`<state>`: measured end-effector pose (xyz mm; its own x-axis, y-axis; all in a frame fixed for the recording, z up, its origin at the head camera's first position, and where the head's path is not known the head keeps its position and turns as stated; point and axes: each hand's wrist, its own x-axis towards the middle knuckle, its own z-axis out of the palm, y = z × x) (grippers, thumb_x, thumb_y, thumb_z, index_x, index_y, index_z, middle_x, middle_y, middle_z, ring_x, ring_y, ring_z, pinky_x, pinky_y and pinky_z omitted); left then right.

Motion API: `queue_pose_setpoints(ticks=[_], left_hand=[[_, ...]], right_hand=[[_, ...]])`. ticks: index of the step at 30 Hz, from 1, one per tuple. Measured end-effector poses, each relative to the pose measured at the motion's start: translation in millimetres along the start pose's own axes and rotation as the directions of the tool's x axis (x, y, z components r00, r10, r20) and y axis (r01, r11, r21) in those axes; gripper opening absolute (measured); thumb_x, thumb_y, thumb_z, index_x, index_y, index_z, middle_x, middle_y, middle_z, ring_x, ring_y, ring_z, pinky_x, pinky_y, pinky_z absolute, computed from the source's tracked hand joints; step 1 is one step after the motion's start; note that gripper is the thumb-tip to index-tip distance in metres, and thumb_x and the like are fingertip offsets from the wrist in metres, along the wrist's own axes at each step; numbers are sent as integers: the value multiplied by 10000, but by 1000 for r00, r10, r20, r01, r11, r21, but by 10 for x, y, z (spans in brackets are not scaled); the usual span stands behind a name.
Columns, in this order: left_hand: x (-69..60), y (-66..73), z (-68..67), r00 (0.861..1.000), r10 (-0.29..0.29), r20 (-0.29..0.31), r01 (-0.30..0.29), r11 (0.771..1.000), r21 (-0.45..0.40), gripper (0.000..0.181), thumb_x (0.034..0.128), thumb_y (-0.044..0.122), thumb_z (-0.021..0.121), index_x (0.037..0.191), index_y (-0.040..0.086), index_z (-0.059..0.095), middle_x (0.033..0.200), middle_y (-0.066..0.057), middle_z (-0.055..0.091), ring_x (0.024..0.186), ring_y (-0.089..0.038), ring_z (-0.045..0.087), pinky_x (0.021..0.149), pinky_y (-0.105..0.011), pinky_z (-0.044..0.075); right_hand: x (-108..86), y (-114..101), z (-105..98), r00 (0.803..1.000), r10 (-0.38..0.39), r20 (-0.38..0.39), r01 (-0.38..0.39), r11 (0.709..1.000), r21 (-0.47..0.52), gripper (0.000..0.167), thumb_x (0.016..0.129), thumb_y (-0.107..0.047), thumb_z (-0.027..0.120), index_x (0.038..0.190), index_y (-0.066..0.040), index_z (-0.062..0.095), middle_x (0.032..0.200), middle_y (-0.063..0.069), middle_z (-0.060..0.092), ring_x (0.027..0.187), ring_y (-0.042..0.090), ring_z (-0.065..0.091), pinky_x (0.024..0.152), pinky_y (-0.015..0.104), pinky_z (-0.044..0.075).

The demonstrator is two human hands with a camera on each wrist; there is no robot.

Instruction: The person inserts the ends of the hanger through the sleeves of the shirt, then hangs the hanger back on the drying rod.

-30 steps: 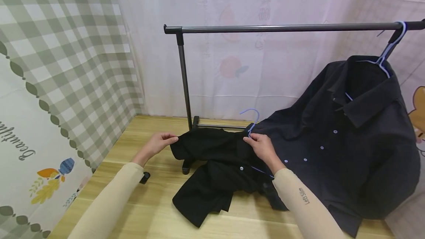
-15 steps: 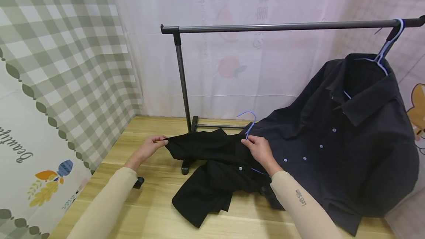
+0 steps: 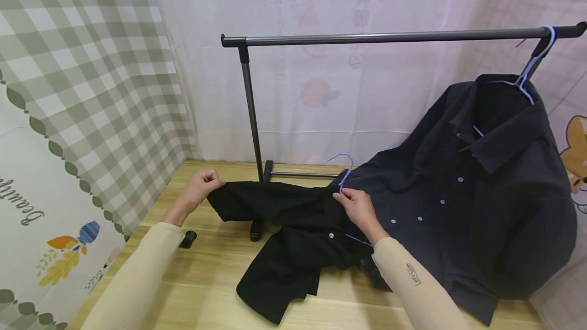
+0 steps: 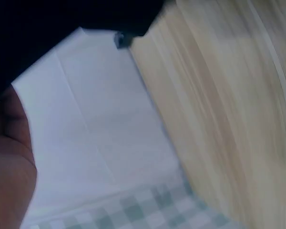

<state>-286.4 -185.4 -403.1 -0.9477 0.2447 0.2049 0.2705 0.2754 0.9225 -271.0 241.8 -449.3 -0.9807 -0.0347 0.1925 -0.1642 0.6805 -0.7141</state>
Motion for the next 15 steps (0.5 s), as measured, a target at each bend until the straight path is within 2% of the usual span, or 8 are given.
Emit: queue_pose_setpoints(ticks=[3, 6, 7, 9, 12, 15], left_hand=[[-29, -80, -30, 997, -52, 51, 45, 991, 129, 375, 984, 162, 610, 653, 49, 474, 625, 4, 407, 671, -158, 456, 670, -318, 389], [-71, -207, -50, 988, -128, 85, 111, 976, 186, 372, 1033, 234, 544, 734, 15, 579, 739, -37, 571, 873, -217, 599, 814, -383, 446], [-84, -261, -56, 985, -151, 86, 132, 972, 195, 362, 1044, 237, 525, 776, 10, 614, 793, -62, 615, 940, -235, 615, 865, -407, 450], [-98, -372, -59, 981, -186, 61, 168, 961, 221, 327, 1047, 241, 524, 876, 12, 683, 881, -91, 667, 963, -258, 625, 900, -443, 463], [-96, -505, -43, 974, -225, 18, 213, 943, 256, 298, 1040, 252, 545, 1048, 9, 718, 987, -119, 683, 955, -267, 621, 890, -470, 478], [-69, -574, 16, 956, -292, 24, 275, 923, 269, 374, 1032, 316, 555, 1187, 4, 691, 1082, -117, 679, 983, -253, 619, 881, -459, 493]], right_hand=[[-5, 0, 11, 1000, 1, 1, -1, 1000, -4, 245, 993, -244, 636, 936, -22, 721, 756, 50, 601, 761, 223, 516, 687, 344, 399], [-12, 4, 19, 1000, 1, 0, -1, 1000, -6, 237, 991, -236, 639, 986, -19, 735, 793, 47, 631, 771, 216, 527, 699, 343, 413], [-14, 4, 21, 1000, 1, 3, -1, 1000, -8, 241, 992, -239, 637, 990, -17, 733, 793, 52, 630, 770, 217, 527, 701, 346, 412], [-19, 1, 24, 1000, 1, 5, -1, 1000, -11, 247, 992, -242, 637, 1003, -15, 733, 802, 58, 634, 774, 222, 529, 708, 351, 415], [-25, -1, 36, 1000, 0, 5, 0, 1000, -16, 256, 992, -250, 636, 1020, -14, 733, 820, 70, 639, 789, 236, 538, 720, 367, 422], [-28, 1, 56, 1000, -2, 2, 2, 1000, -18, 274, 993, -255, 634, 1046, -5, 733, 872, 101, 665, 834, 255, 564, 757, 388, 445]])
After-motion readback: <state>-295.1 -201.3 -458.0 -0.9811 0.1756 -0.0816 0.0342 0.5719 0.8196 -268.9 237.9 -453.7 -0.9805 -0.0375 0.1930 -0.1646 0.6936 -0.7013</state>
